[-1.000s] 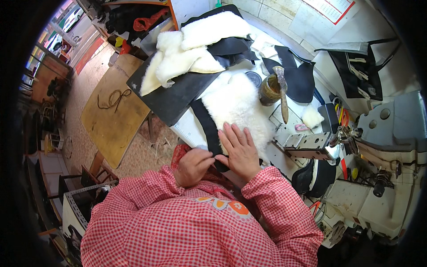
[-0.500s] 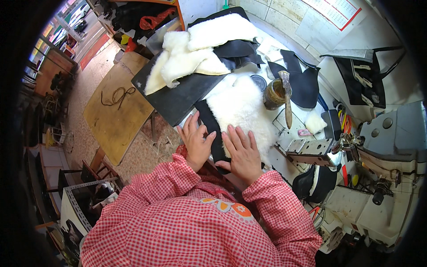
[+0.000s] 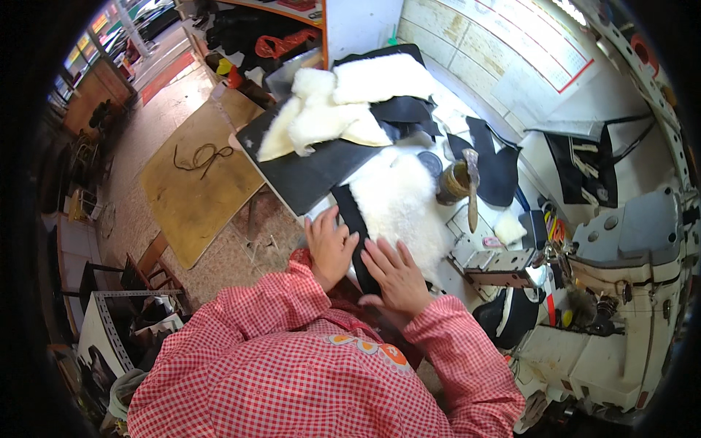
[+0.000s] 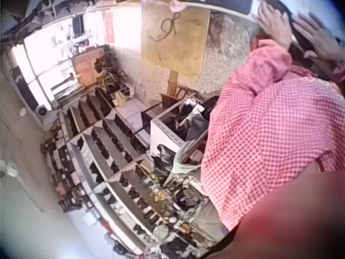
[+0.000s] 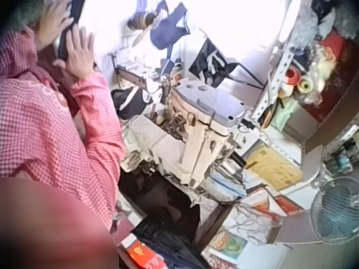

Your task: The person aligns black and white fabric pieces on a worktable, trims edges with scissors, and applies adhesive with a brush to join the layers. The person repeatedly folds and presses the pieces to secure the bond.

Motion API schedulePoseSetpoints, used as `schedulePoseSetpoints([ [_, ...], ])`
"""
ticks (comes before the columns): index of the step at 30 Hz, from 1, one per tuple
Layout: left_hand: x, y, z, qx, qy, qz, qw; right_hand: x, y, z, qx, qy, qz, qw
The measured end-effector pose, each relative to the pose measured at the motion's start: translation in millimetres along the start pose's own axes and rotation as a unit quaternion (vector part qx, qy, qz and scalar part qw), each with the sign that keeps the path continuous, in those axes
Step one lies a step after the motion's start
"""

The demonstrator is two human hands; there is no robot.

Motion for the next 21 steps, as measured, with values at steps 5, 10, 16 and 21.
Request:
schedulePoseSetpoints([
  [5, -25.8, 10.0, 8.3, -0.036, -0.007, -0.007, 0.999, 18.5, -5.0, -9.3, 0.159, -0.05, 0.138, 0.976],
  [10, -28.3, 11.1, 0.2, -0.047, 0.001, 0.003, 0.999, 45.7, -21.5, -17.8, 0.017, -0.087, 0.186, 0.979],
  [16, -12.5, 12.6, -14.4, -0.069, 0.033, 0.04, 0.996, 42.3, -20.5, -26.0, 0.009, -0.123, 0.073, 0.99],
  [21, 2.9, 30.7, -20.2, -0.009, -0.096, 0.015, 0.995, 47.6, -21.5, -28.2, 0.014, -0.136, 0.03, 0.99],
])
Point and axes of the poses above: each hand's wrist, its own x-axis towards the middle knuckle, its own y-axis out of the back of the hand, z = x × y, the point moved 2 cm from there along x, towards the middle knuckle, and after that the axes turned 14 degrees about x, right-handed, at the moved point
